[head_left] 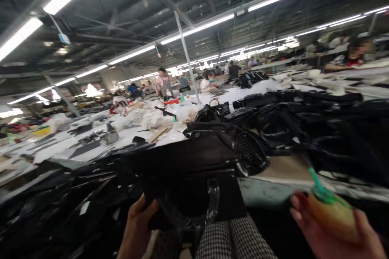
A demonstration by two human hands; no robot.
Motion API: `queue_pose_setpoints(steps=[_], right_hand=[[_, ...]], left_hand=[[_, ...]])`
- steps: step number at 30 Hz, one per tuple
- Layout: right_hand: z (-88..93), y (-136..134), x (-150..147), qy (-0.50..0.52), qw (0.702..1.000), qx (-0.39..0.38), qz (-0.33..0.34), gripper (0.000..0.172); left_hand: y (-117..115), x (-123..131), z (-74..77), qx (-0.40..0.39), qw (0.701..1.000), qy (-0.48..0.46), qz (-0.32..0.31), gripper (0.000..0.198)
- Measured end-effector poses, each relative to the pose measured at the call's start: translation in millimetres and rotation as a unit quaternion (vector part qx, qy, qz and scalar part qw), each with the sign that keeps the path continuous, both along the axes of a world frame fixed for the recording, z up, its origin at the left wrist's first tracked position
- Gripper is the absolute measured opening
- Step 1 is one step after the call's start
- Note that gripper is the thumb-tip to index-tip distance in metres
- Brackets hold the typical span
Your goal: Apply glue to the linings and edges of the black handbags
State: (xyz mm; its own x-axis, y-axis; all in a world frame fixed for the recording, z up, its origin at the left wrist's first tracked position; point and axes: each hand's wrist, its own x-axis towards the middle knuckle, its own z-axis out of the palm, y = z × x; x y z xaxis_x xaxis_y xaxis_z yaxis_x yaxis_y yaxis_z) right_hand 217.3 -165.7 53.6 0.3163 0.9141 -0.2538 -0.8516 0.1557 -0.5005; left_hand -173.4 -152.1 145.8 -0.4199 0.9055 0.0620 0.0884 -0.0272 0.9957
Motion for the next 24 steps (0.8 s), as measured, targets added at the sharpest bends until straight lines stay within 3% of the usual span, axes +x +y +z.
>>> queue_pose_setpoints(steps=[2, 4, 5, 7, 10, 15, 18, 20, 21, 24], right_hand=[[18.9, -5, -5, 0.029, 0.998, -0.048, -0.031, 0.049], [29.9, -6, -12, 0.044, 0.998, -0.035, 0.001, 0.061], [30.9, -7, -16, 0.053, 0.997, -0.031, 0.038, 0.068], [25.2, -9, -21, 0.059, 0.996, -0.007, 0.061, 0.065], [10.1, -17, -26, 0.054, 0.997, 0.038, 0.052, 0.053], [-1.1, -28, -26, 0.059, 0.989, 0.106, 0.083, 0.049], [-5.1, -31, -23, 0.048, 0.985, 0.113, 0.125, 0.052], [-7.8, -33, -22, 0.037, 0.981, 0.122, 0.149, 0.055], [-8.7, -33, -21, 0.029, 0.979, 0.127, 0.157, 0.056], [-7.5, -34, -22, 0.017, 0.976, 0.129, 0.173, 0.056]], left_hand=[[-23, 18, -35.0, -0.060, 0.997, -0.038, -0.021, 0.046], [-41, 30, -65.8, -0.109, 0.990, -0.079, -0.045, 0.047], [-49, 35, -79.3, -0.125, 0.986, -0.096, -0.059, 0.048], [-61, 39, -102.4, -0.140, 0.980, -0.109, -0.090, 0.050], [-72, 40, -128.9, -0.153, 0.979, -0.077, -0.110, 0.051], [-91, 39, -160.3, -0.169, 0.974, 0.028, -0.151, 0.048], [-96, 21, -166.0, -0.196, 0.950, 0.106, -0.219, 0.034], [-90, -1, -156.6, -0.213, 0.935, 0.158, -0.235, 0.025], [-84, -13, -147.1, -0.213, 0.934, 0.184, -0.221, 0.022], [-67, -34, -101.8, -0.177, 0.949, 0.244, -0.091, 0.027]])
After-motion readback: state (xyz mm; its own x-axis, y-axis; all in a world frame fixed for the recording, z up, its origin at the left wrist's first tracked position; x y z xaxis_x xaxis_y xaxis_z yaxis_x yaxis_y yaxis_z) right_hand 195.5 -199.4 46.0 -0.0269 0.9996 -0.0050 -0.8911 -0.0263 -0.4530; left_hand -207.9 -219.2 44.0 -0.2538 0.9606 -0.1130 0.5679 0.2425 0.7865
